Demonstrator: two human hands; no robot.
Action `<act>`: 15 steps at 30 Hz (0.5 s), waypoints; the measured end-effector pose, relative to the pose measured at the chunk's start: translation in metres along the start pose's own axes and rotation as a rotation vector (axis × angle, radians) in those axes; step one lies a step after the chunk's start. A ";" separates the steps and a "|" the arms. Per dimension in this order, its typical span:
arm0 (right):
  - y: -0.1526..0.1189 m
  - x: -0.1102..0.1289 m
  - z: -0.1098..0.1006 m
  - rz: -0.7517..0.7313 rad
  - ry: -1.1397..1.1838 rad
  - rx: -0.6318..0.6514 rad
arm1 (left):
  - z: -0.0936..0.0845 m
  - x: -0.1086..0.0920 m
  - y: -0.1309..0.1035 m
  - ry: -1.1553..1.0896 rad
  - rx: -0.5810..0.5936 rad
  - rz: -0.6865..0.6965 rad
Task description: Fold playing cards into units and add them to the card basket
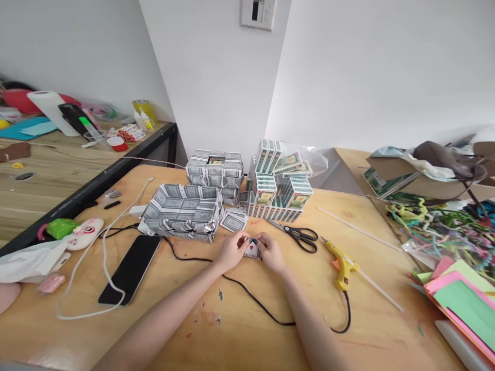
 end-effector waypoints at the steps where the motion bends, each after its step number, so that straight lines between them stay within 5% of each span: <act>1: -0.001 -0.001 0.000 0.001 -0.012 -0.002 | 0.000 -0.001 0.000 0.011 0.000 0.006; 6: -0.004 0.002 -0.004 -0.007 -0.050 -0.053 | 0.000 -0.003 -0.001 0.051 0.018 0.022; 15: 0.002 0.009 0.001 0.097 0.088 0.070 | -0.002 -0.005 0.001 0.019 0.030 0.030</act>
Point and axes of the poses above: each hand's wrist, its own y-axis towards the middle knuckle, its own z-axis out of the palm, x = y × z, the point moved 8 cm from there along y, towards the middle knuckle, and after that the axes turned 9 degrees about -z, right-handed, at the moved point
